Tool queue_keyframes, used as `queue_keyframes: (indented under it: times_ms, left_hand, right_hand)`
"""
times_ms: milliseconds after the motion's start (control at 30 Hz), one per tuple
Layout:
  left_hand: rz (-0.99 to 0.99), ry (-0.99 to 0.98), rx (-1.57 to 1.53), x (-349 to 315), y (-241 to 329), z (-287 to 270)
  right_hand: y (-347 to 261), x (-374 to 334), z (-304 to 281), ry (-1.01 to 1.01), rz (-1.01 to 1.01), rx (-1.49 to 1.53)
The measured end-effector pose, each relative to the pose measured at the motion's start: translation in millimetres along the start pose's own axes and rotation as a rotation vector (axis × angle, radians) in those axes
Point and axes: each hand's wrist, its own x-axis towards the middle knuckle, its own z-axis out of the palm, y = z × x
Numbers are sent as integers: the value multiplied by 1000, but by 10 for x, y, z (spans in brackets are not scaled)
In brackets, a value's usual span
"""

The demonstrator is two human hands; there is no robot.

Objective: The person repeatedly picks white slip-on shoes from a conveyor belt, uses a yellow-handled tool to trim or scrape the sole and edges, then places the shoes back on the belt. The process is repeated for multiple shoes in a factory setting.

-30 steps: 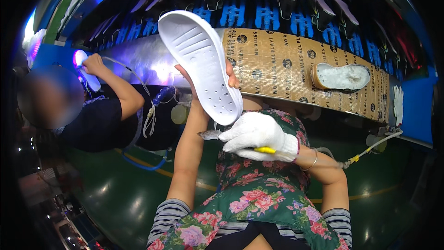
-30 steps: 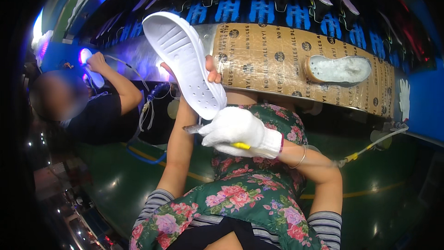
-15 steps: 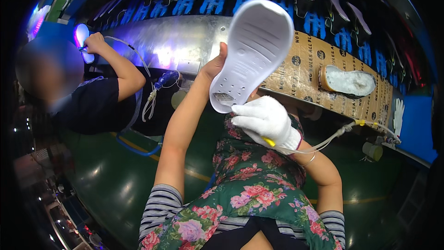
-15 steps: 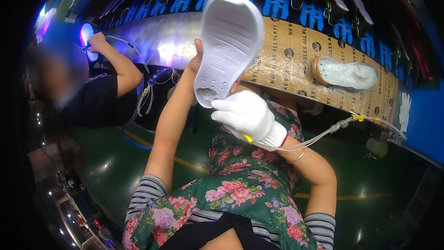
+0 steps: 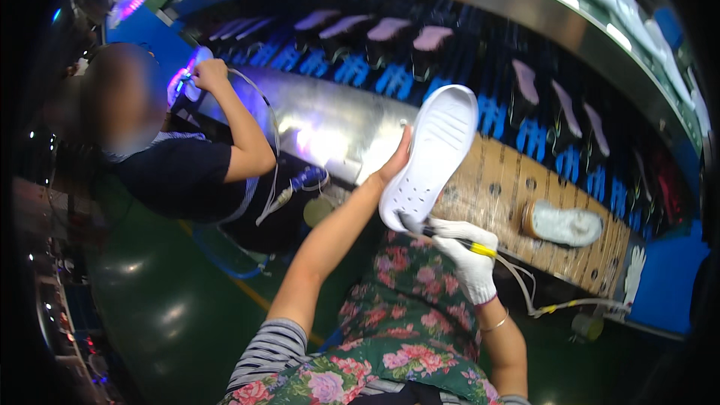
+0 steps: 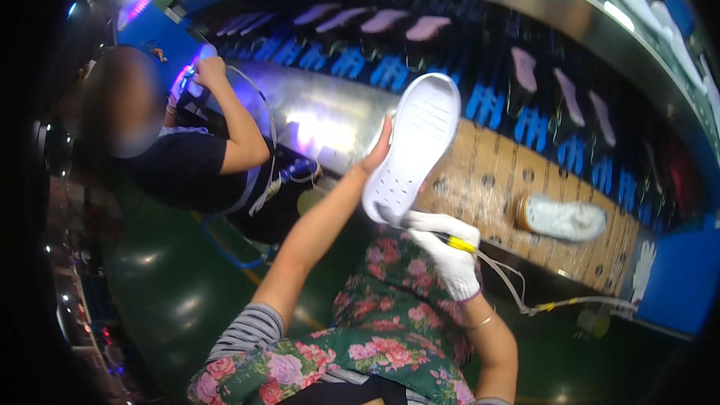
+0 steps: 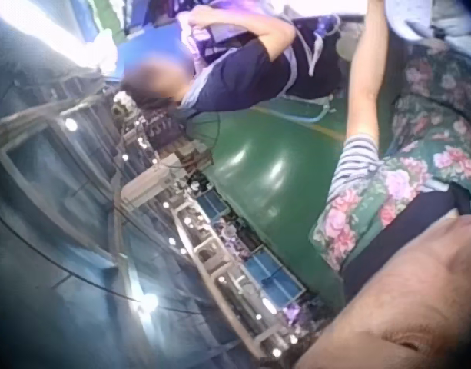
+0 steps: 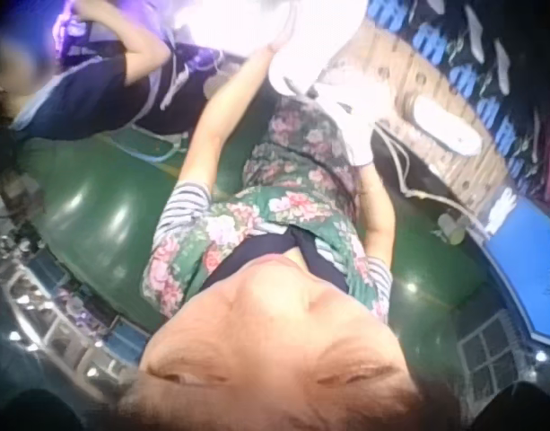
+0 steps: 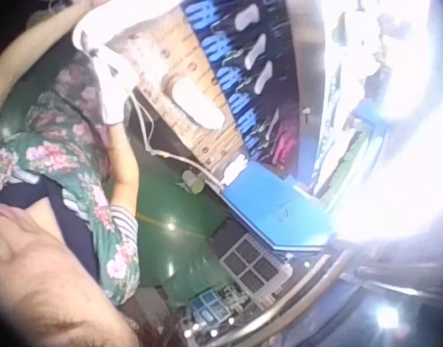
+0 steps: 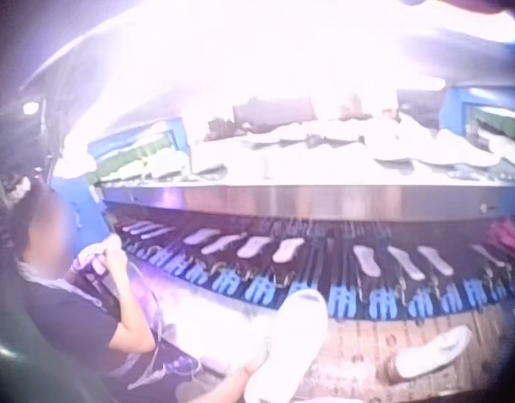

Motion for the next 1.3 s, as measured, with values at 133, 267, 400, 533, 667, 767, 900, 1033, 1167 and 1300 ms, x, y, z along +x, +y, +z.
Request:
queue_keyframes:
  times_ms: [133, 267, 400, 533, 667, 767, 900, 1033, 1167, 1300]
  left_hand:
    - [406, 292, 150, 27, -181, -187]
    - [659, 433, -224, -358, -458, -89]
    - [444, -67, -357, -1216, -747, 231]
    - [141, 353, -203, -1433, -1030, 645]
    - [209, 109, -513, -1346, -1366, 561]
    - [247, 168, -455, -1194, -1468, 640]
    - [285, 470, -163, -915, -1366, 1078]
    - [280, 424, -145, -880, -1506, 1133]
    - [284, 381, -72, -1003, -1690, 877]
    - [278, 440, -119, -950, -1638, 724]
  right_hand:
    - [267, 166, -134, 387, 68, 365]
    - [372, 135, -101, 371, 105, 395]
    - [456, 58, -24, 371, 180, 351]
    - [386, 94, 75, 253, 87, 269]
    - [24, 132, 123, 141, -160, -130]
    - [-312, 178, 65, 71, -461, -420]
    - [-619, 249, -6, 27, -665, -680]
    - [-604, 426, -70, 22, -911, -898]
    - [-567, 384, 6, 25, -969, -977]
    - [-529, 261, 91, -85, -897, -789]
